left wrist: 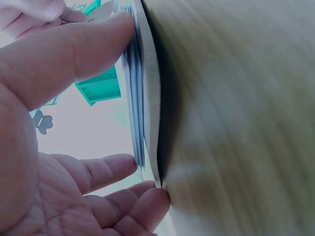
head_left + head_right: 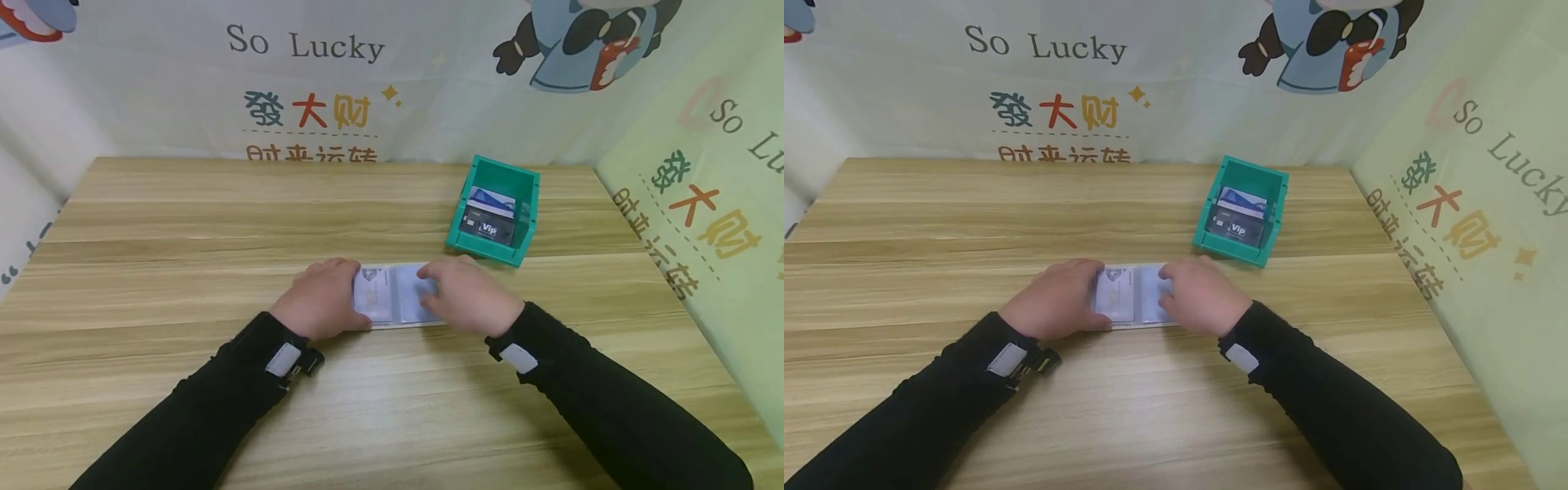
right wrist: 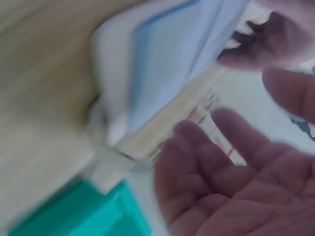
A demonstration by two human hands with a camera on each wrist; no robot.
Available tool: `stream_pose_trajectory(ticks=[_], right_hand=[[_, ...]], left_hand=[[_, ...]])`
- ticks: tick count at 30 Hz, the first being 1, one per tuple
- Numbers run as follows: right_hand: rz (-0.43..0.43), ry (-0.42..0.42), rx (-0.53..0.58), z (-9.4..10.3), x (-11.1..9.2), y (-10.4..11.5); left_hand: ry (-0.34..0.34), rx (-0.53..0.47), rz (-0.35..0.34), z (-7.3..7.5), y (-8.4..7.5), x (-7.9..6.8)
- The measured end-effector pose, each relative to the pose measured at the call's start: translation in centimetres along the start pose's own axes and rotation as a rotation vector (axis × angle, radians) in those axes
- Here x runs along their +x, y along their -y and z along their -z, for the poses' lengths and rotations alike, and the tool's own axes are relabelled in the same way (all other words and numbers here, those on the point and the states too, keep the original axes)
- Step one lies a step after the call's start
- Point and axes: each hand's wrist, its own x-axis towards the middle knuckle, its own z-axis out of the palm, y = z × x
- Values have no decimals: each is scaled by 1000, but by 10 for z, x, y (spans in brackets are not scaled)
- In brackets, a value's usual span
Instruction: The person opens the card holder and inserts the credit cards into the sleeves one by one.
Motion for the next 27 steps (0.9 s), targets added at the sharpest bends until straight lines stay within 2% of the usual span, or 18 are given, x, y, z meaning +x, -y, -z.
stream_pose_trajectory(ticks=[3,6,12,18,23,27], right_hand=[[53,23,-178,-4,-4,-8],[83,58,-238,-9,-6,-12],[126,86,-246,-9,-8,-13],[110,116,-224,-9,-8,-12],[113,115,-240,-10,-8,-11],[117,119,-255,-10,-8,-9]], left_hand=[[4,12,10,0,0,0],[4,9,14,-1,1,1],[23,-44,18,3,1,2],[48,-187,62,4,5,4],[20,-293,88,6,10,5],[-13,-344,82,9,10,6]])
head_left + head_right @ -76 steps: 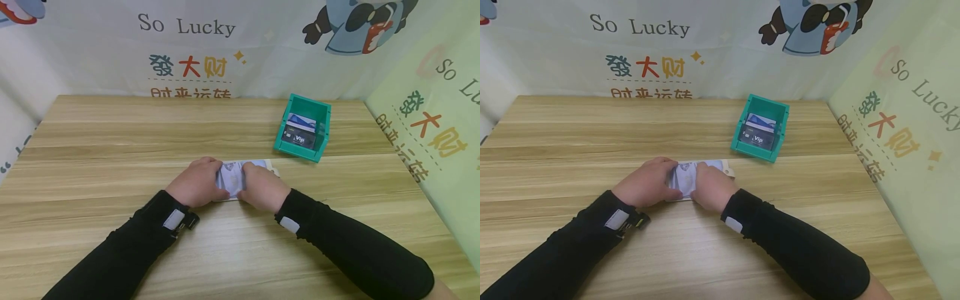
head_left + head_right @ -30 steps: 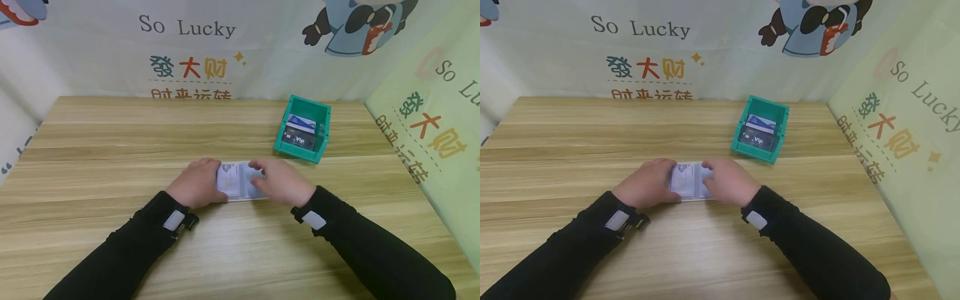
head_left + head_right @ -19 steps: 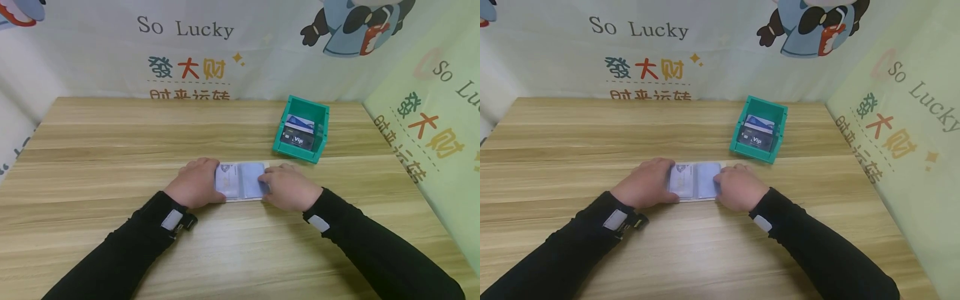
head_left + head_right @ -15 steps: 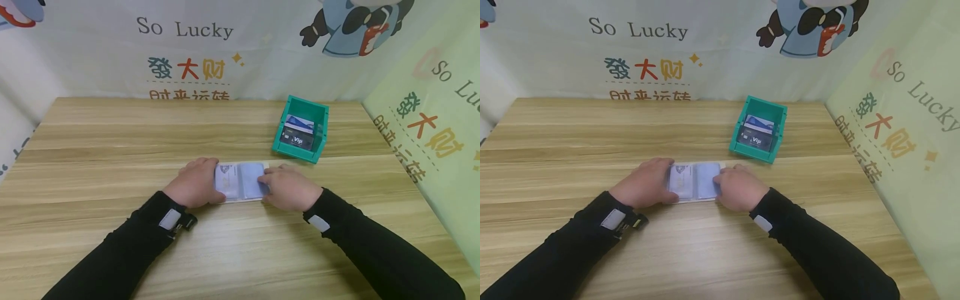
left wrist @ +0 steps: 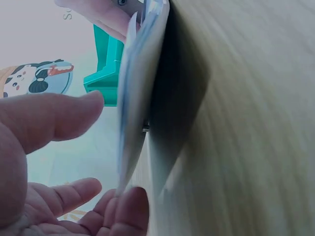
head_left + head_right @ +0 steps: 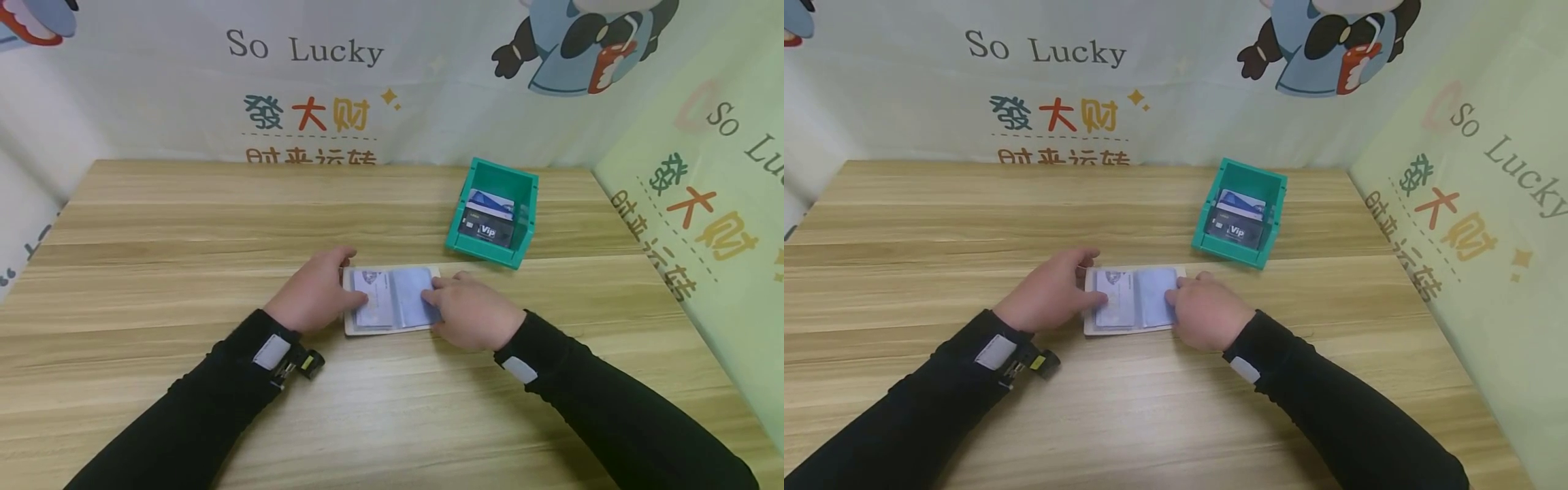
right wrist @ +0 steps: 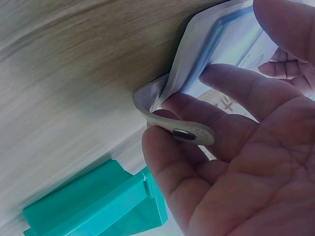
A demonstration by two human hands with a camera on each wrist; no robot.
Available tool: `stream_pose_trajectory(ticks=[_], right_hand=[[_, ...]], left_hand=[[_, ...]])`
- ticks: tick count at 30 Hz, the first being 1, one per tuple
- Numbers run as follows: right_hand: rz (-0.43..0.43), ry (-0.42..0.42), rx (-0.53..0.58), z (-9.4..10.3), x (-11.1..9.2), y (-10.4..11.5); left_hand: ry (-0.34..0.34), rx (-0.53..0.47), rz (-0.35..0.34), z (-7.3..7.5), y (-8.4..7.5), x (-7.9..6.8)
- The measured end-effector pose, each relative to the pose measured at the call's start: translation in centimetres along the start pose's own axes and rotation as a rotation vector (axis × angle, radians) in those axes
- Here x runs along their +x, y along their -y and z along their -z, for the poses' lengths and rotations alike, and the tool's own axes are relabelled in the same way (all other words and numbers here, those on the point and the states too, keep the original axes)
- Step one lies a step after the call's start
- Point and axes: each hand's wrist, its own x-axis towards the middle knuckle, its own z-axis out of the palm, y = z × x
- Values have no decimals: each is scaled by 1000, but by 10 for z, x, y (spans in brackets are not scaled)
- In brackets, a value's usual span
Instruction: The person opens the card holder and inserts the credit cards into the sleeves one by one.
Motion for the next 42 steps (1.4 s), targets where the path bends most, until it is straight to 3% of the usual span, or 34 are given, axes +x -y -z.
stream_pose_trajectory(ticks=[11,20,27,32,37,42], right_hand=[[3,6,23,-1,0,1],[-6,6,59,-1,1,4],[79,-11,64,-1,4,10],[113,-2,101,-1,8,17],[150,8,126,-3,11,21],[170,6,169,-5,11,20]], left_hand=[[-25,-40,4,0,4,1],[-64,-174,29,3,4,2],[-161,-234,-30,2,-3,2],[-205,-263,-125,-1,-7,0],[-174,-245,-195,-6,-9,-1],[-86,-210,-191,-8,-9,-2]])
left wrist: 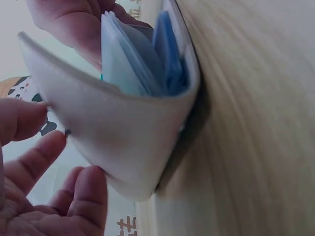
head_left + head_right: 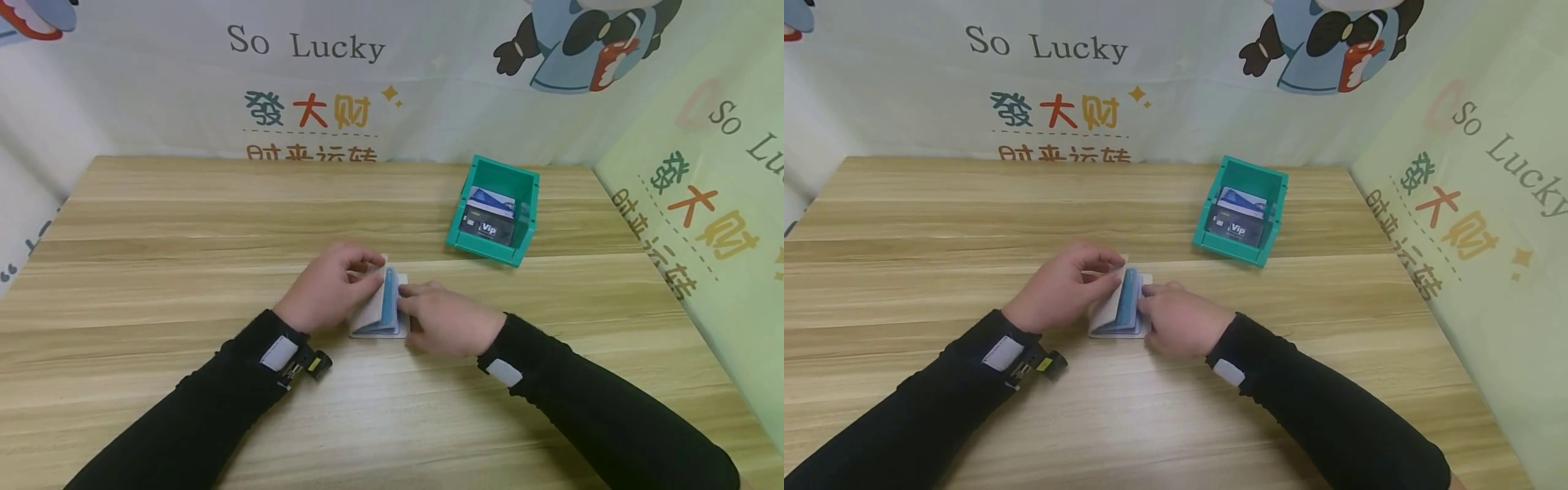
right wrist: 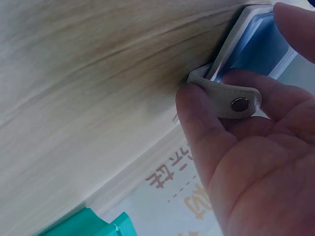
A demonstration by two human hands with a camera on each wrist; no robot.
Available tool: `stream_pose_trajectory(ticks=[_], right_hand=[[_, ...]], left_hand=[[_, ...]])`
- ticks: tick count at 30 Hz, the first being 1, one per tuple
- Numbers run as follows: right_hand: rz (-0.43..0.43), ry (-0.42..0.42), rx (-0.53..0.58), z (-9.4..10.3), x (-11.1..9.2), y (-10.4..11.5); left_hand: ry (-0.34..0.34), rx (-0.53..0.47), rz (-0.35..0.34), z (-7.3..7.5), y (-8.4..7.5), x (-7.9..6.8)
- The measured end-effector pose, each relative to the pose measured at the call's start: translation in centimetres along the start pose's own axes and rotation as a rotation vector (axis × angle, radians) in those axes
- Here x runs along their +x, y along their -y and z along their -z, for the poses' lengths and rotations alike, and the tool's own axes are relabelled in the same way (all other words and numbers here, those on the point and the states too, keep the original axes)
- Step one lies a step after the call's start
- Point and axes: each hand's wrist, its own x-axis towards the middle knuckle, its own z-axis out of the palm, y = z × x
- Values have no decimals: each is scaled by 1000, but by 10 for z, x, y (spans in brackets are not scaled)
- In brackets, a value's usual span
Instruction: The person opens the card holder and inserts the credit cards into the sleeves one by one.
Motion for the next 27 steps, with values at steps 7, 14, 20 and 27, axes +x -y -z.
stream_pose_trajectory(ticks=[7,14,20,27], right_hand=[[22,-25,97,3,-2,-7],[-100,-86,165,10,-3,-15],[-138,-150,233,18,2,-18],[-67,-168,330,23,16,-11]], left_hand=[[121,184,-5,-1,3,1],[236,369,23,-2,1,1],[253,435,26,-4,0,0],[231,451,30,-6,-4,-3]])
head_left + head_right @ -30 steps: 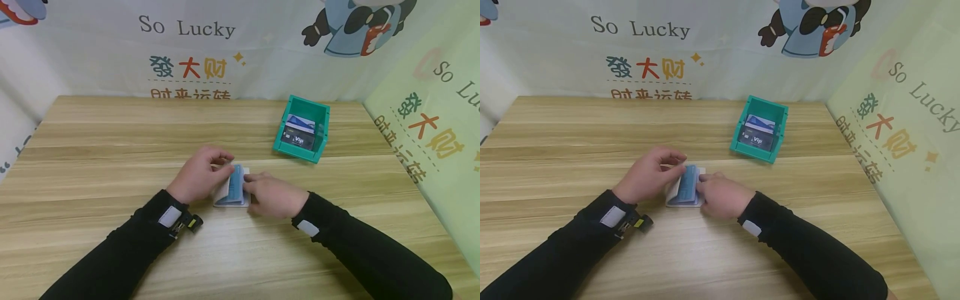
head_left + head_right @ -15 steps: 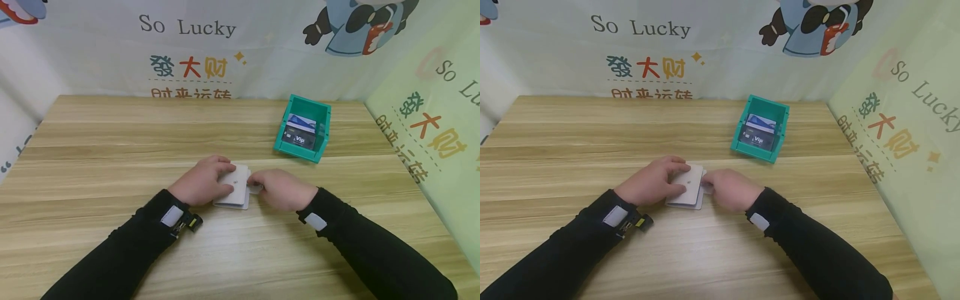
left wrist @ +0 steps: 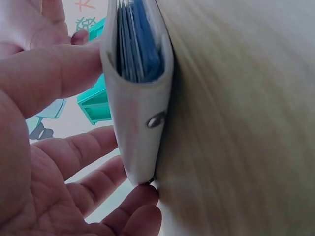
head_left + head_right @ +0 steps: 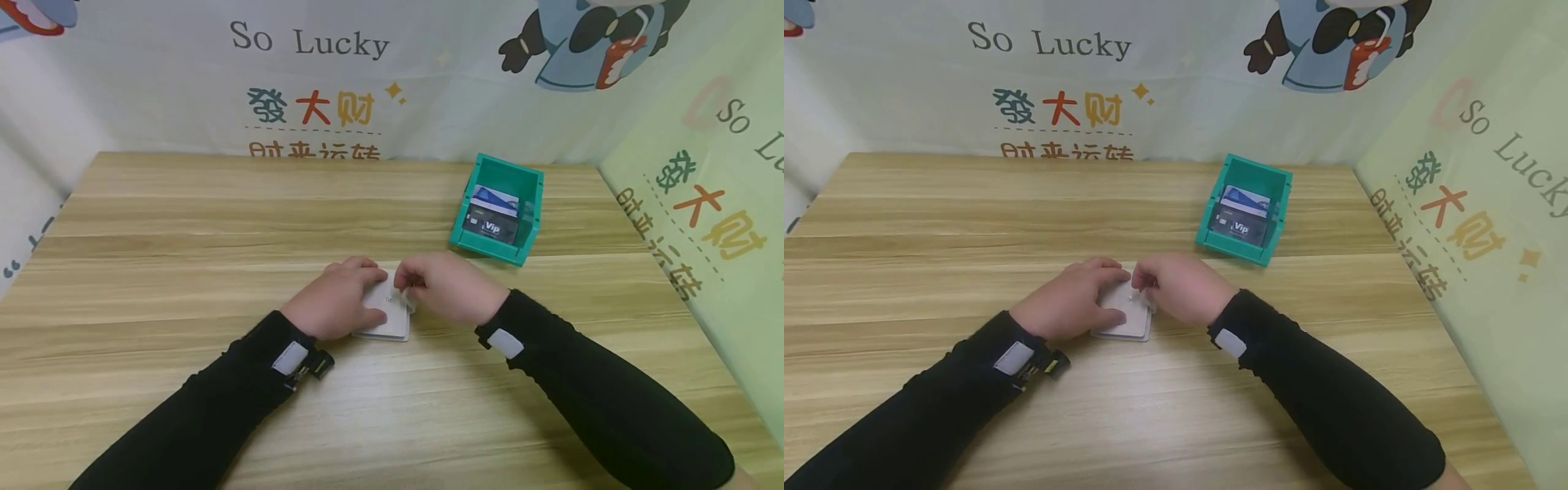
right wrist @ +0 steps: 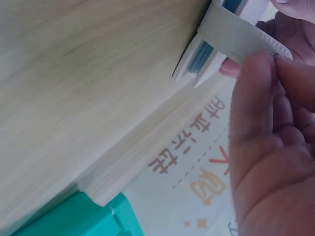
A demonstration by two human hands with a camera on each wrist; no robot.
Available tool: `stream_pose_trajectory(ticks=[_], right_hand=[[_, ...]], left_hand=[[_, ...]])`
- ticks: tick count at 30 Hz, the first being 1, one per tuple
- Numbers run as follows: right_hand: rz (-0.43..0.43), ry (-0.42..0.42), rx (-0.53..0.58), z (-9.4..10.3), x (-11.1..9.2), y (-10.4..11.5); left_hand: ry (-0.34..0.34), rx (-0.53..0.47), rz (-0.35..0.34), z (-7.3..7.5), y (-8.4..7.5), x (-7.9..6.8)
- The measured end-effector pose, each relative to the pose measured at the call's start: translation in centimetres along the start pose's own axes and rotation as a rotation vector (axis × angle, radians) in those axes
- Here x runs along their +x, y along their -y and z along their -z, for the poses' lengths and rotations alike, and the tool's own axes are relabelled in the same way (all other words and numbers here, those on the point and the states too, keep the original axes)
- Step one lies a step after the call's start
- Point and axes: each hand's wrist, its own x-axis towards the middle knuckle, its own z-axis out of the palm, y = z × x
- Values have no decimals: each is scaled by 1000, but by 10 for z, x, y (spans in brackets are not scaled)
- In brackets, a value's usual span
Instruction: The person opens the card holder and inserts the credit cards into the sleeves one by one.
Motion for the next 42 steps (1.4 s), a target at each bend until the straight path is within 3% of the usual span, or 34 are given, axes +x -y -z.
stream_pose_trajectory(ticks=[12,36,42], right_hand=[[13,35,-54,-12,24,4],[8,60,-32,-14,30,5],[-43,87,-20,-13,32,6]], left_hand=[[-44,-21,-24,-4,0,1],[-58,-16,-42,-4,3,1],[-51,0,-37,-4,3,1]])
